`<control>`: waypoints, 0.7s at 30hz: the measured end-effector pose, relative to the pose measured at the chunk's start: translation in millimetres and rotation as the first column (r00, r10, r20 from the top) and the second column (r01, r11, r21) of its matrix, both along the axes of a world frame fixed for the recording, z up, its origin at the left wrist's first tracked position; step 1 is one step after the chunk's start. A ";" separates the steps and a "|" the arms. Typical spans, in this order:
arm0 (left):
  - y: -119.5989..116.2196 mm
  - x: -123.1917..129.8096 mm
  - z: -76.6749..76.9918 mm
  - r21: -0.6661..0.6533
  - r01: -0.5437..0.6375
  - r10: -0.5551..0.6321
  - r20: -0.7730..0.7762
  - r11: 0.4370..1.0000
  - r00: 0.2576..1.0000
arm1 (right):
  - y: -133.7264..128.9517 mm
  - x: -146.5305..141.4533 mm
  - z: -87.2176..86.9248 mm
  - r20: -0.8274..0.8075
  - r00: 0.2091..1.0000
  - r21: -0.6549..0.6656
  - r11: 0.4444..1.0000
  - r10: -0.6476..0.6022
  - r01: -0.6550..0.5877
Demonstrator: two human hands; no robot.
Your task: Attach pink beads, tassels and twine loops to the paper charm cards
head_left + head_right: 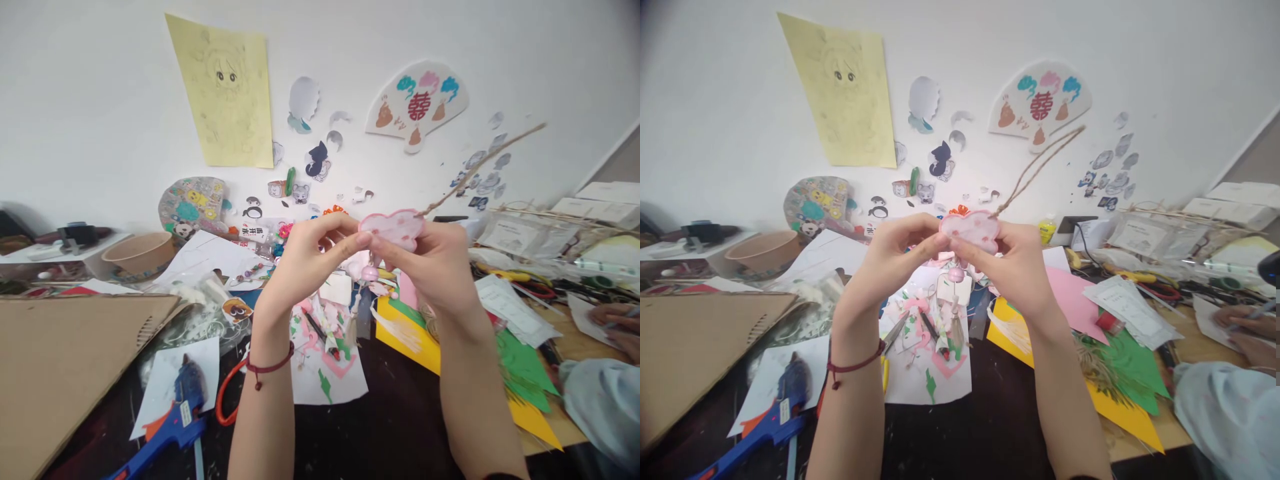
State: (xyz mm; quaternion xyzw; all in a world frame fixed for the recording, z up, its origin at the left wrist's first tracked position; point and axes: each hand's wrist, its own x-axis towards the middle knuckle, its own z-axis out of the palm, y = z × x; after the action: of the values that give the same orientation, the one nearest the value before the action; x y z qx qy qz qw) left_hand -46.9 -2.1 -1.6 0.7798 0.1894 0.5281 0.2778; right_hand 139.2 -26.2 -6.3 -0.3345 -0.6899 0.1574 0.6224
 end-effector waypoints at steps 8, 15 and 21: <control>2.8 3.5 -2.2 -0.021 0.104 -0.100 0.164 0.994 0.981 | 0.6 1.5 -0.4 0.019 0.999 -0.046 0.998 0.043 -0.042; 5.2 5.3 -3.1 0.007 0.072 -0.071 0.242 0.997 0.968 | -1.3 5.4 2.7 0.029 0.995 -0.056 0.994 0.096 -0.095; 12.1 3.2 -4.6 0.050 -0.001 -0.016 0.327 0.999 0.945 | 15.3 46.0 7.8 0.098 0.989 -0.079 0.989 -0.114 0.122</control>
State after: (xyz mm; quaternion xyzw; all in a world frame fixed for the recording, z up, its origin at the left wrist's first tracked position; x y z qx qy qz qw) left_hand -43.6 10.0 -6.2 0.6885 0.1244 0.6539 0.2878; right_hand 185.2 -10.9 1.5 -0.4077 -0.6898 0.1335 0.5832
